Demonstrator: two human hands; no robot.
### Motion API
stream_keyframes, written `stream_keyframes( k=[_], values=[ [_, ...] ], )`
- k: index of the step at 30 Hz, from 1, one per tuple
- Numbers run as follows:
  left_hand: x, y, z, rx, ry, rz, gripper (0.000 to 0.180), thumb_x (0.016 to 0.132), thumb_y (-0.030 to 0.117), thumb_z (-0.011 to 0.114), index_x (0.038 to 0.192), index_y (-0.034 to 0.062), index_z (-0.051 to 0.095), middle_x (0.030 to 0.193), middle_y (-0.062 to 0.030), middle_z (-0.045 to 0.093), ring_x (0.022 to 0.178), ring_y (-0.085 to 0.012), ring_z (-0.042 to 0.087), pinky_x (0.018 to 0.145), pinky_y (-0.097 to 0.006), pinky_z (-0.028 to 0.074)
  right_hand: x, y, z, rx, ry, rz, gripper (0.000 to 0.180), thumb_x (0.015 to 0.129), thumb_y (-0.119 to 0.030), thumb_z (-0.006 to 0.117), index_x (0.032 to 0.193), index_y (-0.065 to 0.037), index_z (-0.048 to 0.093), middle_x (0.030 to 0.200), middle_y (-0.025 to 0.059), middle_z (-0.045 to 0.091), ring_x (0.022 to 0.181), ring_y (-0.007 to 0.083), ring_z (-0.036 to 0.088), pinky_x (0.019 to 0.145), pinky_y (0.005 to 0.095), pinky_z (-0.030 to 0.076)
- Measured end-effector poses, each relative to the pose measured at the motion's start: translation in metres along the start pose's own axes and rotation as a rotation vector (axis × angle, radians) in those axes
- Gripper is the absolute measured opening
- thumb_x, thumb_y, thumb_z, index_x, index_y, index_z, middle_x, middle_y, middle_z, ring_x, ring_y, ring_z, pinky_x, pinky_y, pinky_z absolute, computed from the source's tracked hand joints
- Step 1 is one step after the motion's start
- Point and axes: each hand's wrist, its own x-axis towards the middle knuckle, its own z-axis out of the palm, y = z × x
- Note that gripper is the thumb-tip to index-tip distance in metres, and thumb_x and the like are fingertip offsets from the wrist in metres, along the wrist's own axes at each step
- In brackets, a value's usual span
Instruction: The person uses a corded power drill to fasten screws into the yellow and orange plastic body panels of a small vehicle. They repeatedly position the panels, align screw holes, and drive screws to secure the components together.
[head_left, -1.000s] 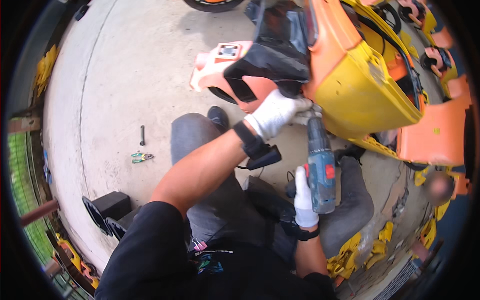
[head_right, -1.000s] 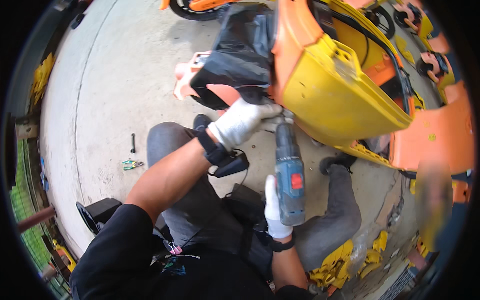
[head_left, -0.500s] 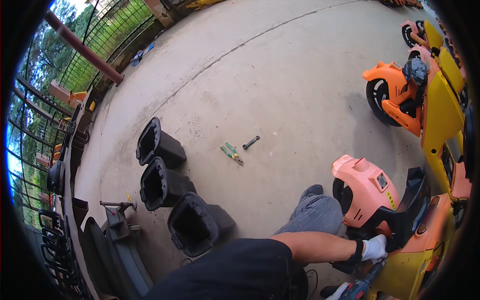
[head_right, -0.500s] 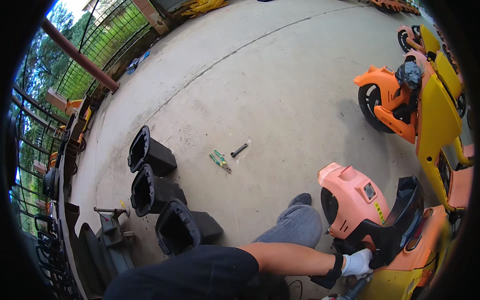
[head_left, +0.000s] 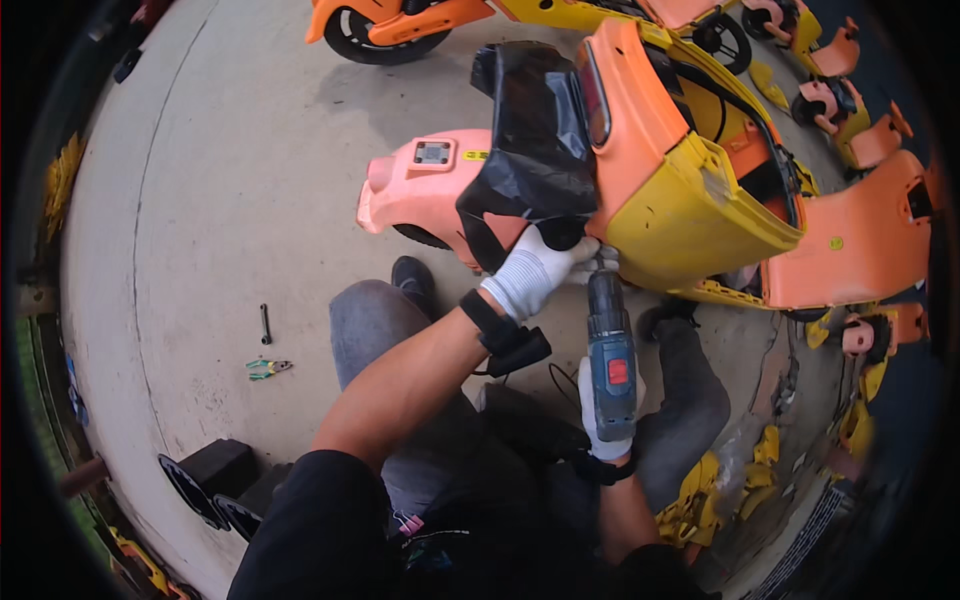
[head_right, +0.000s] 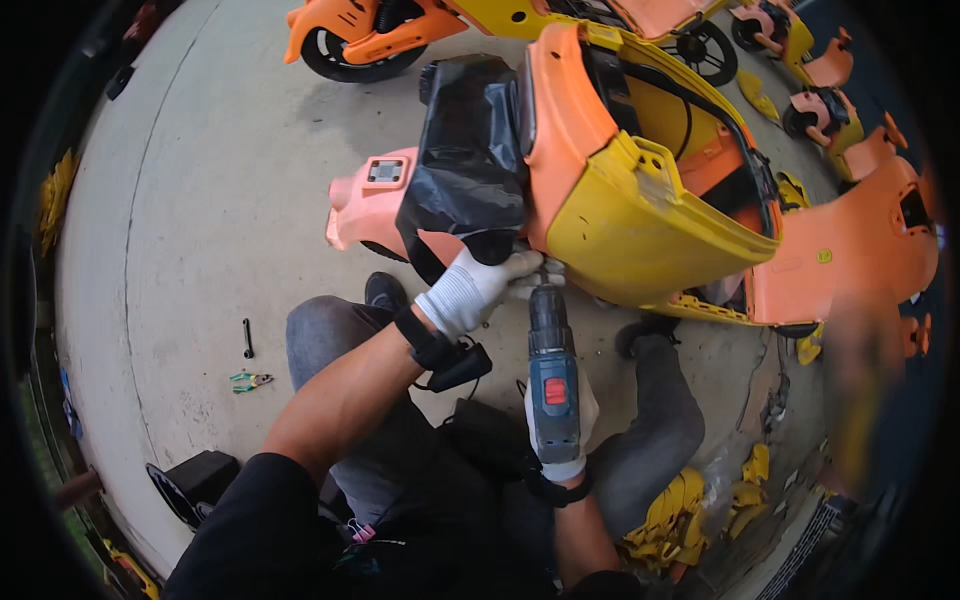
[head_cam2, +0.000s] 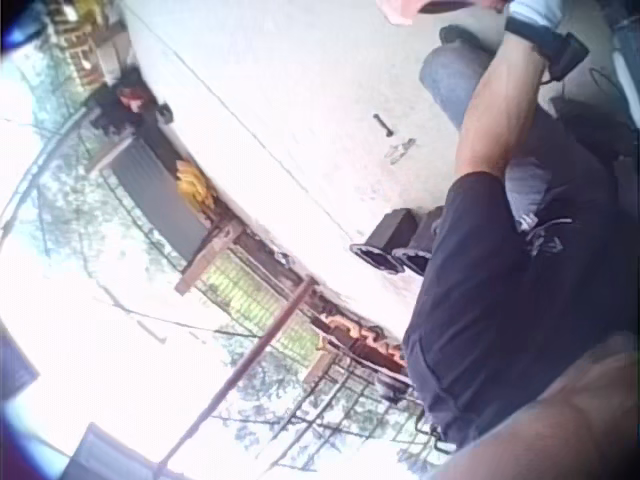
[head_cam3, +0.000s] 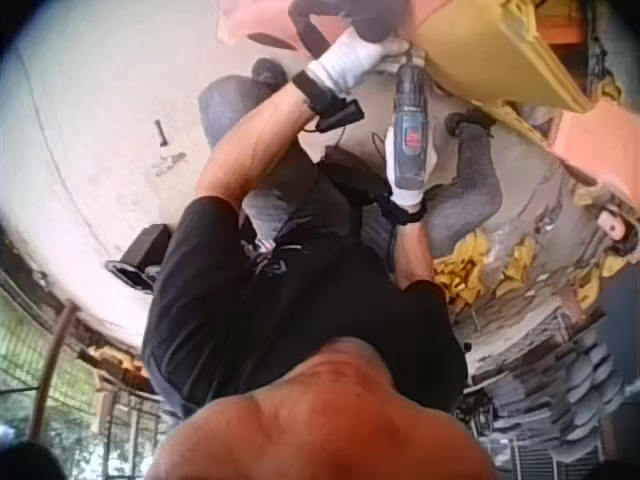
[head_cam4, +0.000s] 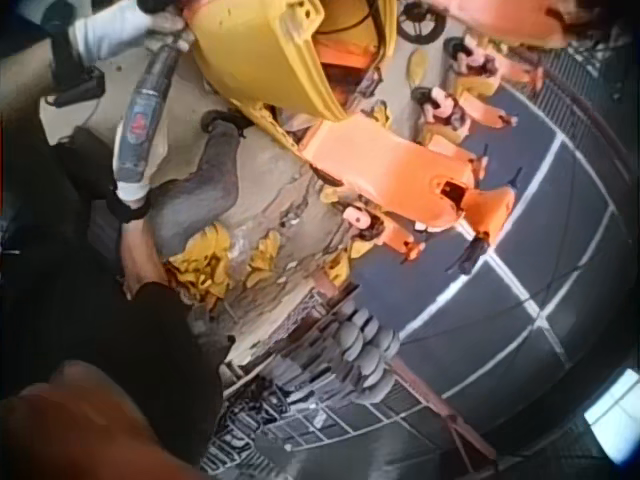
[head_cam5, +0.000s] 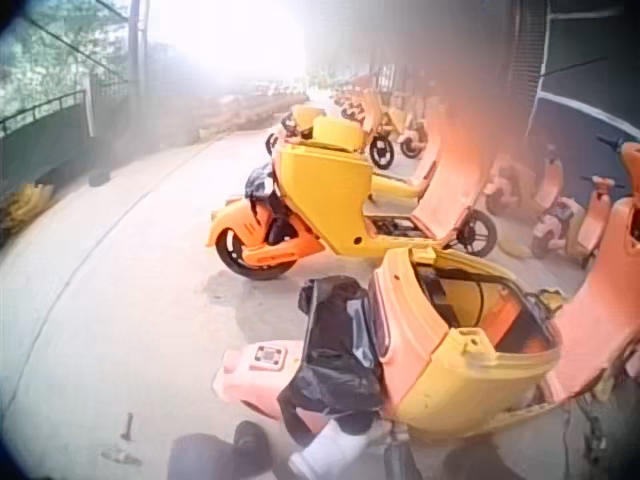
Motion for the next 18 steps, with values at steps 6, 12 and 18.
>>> stream_keyframes(
  k=[6,12,18],
  values=[
    [0.004,-0.011,-0.001,0.095,-0.024,-0.054,0.024,0.095,0.011,0.057,0.116,-0.0003,0.058,0.104,-0.0134,0.069,0.097,-0.0237,0.069,0.084,-0.034,0.057,-0.004,-0.006,0.004,0.416,0.071,0.199,0.018,0.085,-0.002,0.066,0.103,-0.001,0.062,0.088,0.0080,0.064,0.077,0.0188,0.064,0.070,0.0303,0.052],
    [-0.007,-0.002,0.005,0.097,0.009,-0.031,0.030,0.095,0.007,0.054,0.122,-0.0062,0.054,0.116,-0.0188,0.064,0.107,-0.0311,0.066,0.096,-0.040,0.053,-0.005,-0.008,0.005,0.070,0.122,-0.077,0.029,0.082,-0.003,0.068,0.110,0.000,0.063,0.088,0.0075,0.062,0.080,0.0212,0.062,0.072,0.0315,0.050],
    [-0.002,-0.003,0.004,0.067,0.032,-0.040,0.027,0.095,0.006,0.054,0.119,-0.0065,0.057,0.113,-0.0186,0.066,0.104,-0.0296,0.067,0.094,-0.037,0.055,-0.011,-0.002,0.013,0.177,0.098,-0.060,0.033,0.079,-0.005,0.072,0.111,0.000,0.063,0.093,0.0096,0.065,0.085,0.0242,0.064,0.076,0.0327,0.052]
  ],
)
